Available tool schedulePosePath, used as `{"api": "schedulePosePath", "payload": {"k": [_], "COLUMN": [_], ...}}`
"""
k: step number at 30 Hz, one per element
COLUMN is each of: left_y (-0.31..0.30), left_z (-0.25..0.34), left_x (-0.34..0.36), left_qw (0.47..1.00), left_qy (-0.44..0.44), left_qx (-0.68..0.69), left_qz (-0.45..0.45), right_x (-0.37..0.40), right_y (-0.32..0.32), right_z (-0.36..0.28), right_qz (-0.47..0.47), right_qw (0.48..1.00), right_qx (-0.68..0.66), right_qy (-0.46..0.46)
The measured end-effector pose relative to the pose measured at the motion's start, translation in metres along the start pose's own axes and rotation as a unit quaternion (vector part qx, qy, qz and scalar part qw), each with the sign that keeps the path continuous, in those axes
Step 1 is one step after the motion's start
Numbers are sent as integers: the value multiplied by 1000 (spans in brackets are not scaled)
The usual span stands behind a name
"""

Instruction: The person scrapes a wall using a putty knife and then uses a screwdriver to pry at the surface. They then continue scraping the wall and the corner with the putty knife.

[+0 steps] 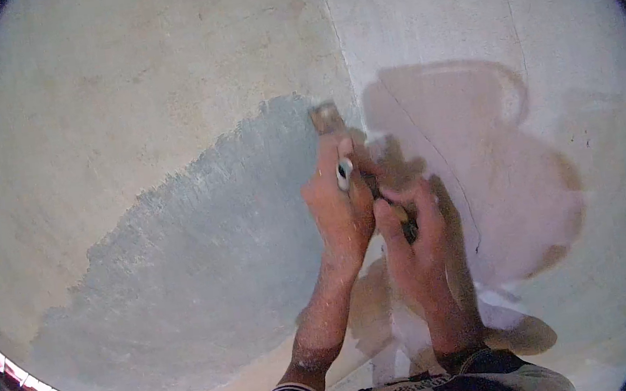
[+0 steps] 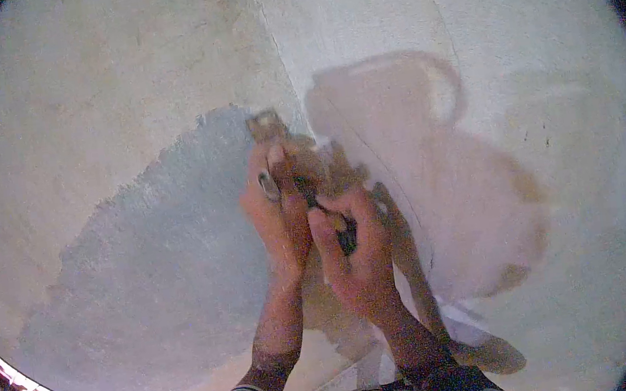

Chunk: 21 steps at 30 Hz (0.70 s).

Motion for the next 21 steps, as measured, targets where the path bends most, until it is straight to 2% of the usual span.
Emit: {"api": "schedulePosePath", "payload": {"k": [2,5,8,11,14,17,21], "left_y": [1,1,0,8,2,4,0], "left_z": [2,8,1,16,5,7,14], "left_x": [-12,8,-2,-3,8,-13,3], "left_qw": [1000,1000,999,999,999,998,998], "left_qy": [-8,-8,-21,29,-9,16,32], "left_qx": [11,10,-23,37,-34,-57,-57], "left_qz": [2,-7,-21,-15,5,12,3], "right_x": [-13,6,-6,-5,3,-16,-2], "right_y": [2,-11,-6,-14,-13,-7,-15], "right_z": [-9,-14,-17,-17,-14,-23,-19], "right_qz": [-4,-24,-10,7,-40,-28,-35], "right_qw": [998,999,997,1000,997,996,997], "right_qx": [50,37,74,-1,59,67,71], "right_qy": [-28,-3,-30,-7,4,51,-4]}}
Point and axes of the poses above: each hand's wrist, its own x-axis away from the middle knuckle, its own y-axis out of the palm, z = x × y, the point moved 4 cm from there along -x, towards the middle knuckle, and after that the axes turned 4 degrees about x, right-handed, at the moved point
